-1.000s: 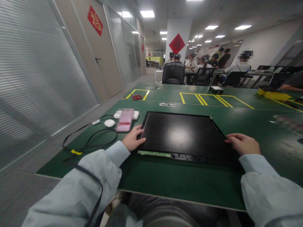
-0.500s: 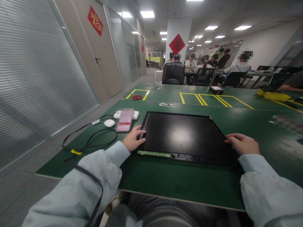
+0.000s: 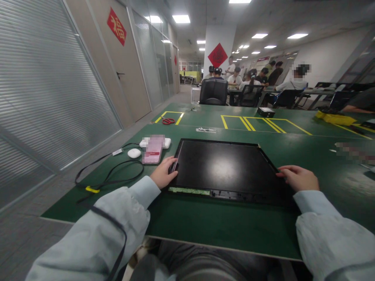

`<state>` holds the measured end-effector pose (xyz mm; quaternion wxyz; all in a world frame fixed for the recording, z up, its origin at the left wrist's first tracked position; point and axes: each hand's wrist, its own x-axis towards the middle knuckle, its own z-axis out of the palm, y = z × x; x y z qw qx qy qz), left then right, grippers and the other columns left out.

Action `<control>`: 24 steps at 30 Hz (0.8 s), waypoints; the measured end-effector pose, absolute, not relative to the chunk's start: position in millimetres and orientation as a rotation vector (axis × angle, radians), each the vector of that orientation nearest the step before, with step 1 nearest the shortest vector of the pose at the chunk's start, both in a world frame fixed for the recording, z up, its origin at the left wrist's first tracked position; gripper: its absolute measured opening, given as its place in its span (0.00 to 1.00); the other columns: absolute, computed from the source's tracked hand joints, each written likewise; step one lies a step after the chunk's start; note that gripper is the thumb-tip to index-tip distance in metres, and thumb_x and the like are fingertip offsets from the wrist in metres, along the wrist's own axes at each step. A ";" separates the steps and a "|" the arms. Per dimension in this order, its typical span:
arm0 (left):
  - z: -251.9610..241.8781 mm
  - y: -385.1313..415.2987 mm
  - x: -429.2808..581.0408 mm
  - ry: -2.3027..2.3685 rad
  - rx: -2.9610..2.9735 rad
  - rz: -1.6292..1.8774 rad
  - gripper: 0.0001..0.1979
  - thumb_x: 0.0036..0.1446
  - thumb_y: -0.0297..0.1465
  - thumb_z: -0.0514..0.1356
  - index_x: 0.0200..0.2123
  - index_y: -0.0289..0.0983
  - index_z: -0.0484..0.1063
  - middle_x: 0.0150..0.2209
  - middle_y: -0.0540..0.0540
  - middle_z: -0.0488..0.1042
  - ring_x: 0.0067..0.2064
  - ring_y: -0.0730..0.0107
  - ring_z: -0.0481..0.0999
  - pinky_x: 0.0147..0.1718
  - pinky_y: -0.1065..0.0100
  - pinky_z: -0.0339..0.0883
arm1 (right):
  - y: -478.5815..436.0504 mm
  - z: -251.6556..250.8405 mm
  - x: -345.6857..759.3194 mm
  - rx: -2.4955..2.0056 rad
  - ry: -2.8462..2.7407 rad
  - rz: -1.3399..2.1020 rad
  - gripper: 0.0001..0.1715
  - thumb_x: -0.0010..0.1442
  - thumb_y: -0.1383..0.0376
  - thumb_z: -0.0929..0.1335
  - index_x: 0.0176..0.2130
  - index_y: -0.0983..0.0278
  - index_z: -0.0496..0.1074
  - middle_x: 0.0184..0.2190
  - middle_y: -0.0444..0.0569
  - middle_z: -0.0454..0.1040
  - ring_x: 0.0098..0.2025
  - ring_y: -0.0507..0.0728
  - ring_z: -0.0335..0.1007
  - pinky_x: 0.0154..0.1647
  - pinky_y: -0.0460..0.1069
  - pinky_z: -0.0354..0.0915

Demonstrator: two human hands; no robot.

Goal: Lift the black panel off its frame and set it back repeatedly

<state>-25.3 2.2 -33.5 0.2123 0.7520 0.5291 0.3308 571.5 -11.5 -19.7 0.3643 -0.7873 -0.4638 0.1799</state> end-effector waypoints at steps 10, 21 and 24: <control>-42.6 5.4 -25.8 1.385 1.937 1.010 0.31 0.54 0.36 0.73 0.62 0.38 0.82 0.73 0.29 0.75 0.77 0.35 0.72 0.77 0.36 0.65 | -12.0 -17.4 569.0 -2.009 -1.128 0.552 0.11 0.54 0.58 0.74 0.37 0.55 0.87 0.36 0.52 0.89 0.32 0.67 0.83 0.44 0.63 0.79; -32.6 -2.7 -18.7 1.566 2.194 0.849 0.32 0.62 0.34 0.68 0.69 0.36 0.78 0.74 0.29 0.76 0.79 0.34 0.70 0.79 0.33 0.60 | -16.6 -9.9 551.0 -1.998 -1.142 0.423 0.11 0.50 0.57 0.72 0.34 0.54 0.84 0.31 0.50 0.87 0.29 0.66 0.81 0.47 0.65 0.78; -28.7 -5.2 -14.8 1.638 2.242 0.732 0.31 0.66 0.35 0.65 0.71 0.33 0.77 0.74 0.27 0.75 0.79 0.32 0.68 0.79 0.29 0.58 | -19.1 -8.0 547.4 -1.992 -1.151 0.362 0.12 0.50 0.57 0.71 0.34 0.55 0.84 0.30 0.50 0.87 0.29 0.66 0.80 0.49 0.65 0.77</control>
